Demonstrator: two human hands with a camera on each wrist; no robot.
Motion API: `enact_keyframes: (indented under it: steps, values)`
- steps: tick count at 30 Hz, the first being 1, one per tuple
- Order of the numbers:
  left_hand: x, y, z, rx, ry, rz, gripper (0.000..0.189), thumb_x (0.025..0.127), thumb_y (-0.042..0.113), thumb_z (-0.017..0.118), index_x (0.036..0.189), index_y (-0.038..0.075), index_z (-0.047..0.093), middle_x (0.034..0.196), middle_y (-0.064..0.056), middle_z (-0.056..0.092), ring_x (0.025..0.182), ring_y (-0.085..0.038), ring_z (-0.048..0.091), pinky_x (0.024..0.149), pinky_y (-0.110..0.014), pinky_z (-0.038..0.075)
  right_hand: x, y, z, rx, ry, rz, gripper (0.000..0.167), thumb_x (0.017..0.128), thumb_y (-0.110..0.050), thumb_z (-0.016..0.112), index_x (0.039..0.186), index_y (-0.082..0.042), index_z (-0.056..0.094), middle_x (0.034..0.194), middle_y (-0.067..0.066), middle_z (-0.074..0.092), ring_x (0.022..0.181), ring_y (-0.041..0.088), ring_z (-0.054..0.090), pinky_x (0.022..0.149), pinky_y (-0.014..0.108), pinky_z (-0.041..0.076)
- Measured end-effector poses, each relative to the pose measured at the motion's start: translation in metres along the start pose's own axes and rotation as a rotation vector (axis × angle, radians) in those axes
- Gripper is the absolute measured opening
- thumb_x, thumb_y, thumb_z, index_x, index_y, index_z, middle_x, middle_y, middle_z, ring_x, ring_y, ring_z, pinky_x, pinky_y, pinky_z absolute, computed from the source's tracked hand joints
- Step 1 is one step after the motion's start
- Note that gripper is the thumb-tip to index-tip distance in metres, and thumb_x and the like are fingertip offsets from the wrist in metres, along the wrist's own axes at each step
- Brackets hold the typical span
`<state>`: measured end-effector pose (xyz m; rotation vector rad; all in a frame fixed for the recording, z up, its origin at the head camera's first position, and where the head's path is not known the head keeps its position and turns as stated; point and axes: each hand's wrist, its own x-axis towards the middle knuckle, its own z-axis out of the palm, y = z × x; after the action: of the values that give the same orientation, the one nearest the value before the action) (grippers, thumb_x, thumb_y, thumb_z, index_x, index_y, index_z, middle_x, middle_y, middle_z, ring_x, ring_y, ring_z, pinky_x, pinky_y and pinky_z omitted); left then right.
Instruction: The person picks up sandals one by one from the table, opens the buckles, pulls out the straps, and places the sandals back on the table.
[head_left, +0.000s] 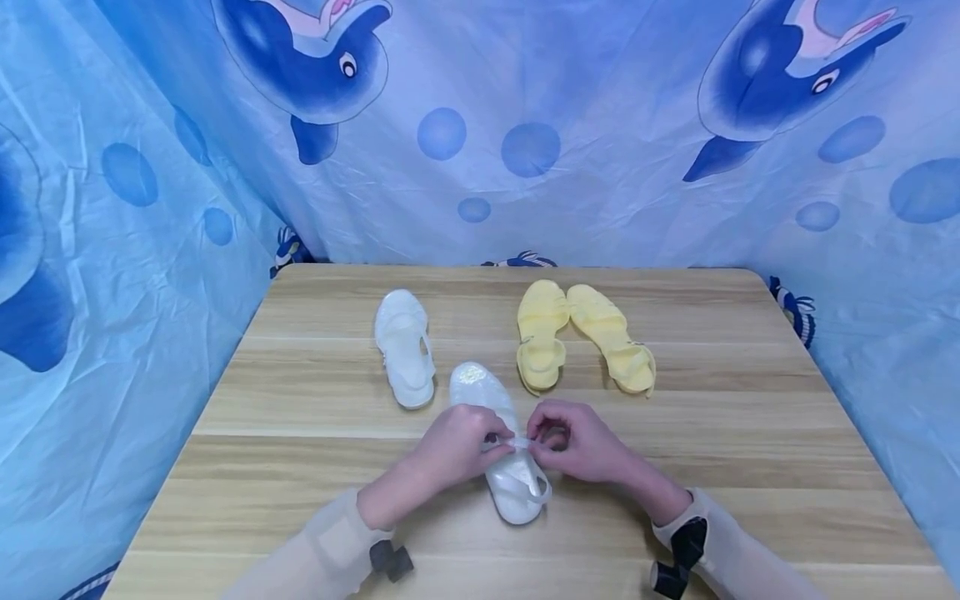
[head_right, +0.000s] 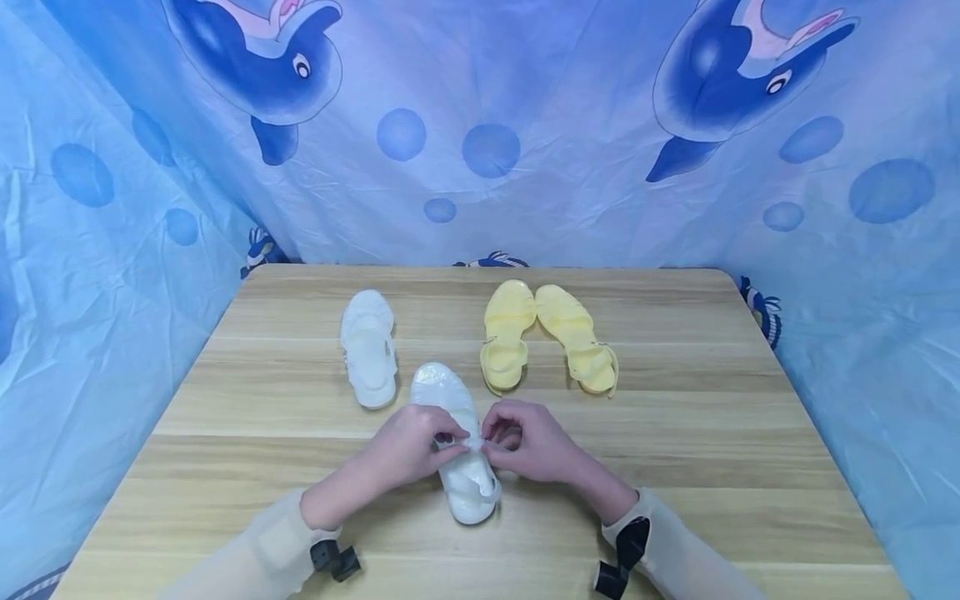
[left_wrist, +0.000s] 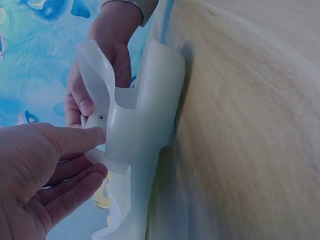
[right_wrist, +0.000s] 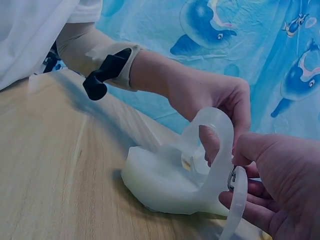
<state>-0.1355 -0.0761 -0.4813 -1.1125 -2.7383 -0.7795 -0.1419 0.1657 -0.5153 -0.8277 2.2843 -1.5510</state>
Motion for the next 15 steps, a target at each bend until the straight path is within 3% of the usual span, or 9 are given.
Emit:
enact_keyframes:
  steps: [8,15]
  values:
    - [0.0027,-0.0003,0.0020,0.019,0.084,0.096,0.021,0.086,0.027,0.090,0.102,0.015,0.084,0.092,0.003,0.082,0.084,-0.008,0.076,0.077,-0.021,0.062,0.0013,-0.0019,0.0004,0.015,-0.009,-0.008,0.020,0.087,0.005,0.076,0.097,-0.011,0.070,0.099,0.008,0.072,0.087,0.010,0.071,0.074,0.031,0.067]
    - [0.0015,0.0001,0.0000,0.040,0.043,0.077,0.015,0.085,0.025,0.090,0.096,0.017,0.085,0.087,0.005,0.081,0.079,-0.008,0.074,0.072,-0.019,0.060,0.0007,-0.0018,0.0014,-0.002,0.007,-0.012,0.019,0.088,0.003,0.077,0.097,-0.012,0.070,0.099,0.006,0.072,0.088,0.009,0.070,0.076,0.030,0.066]
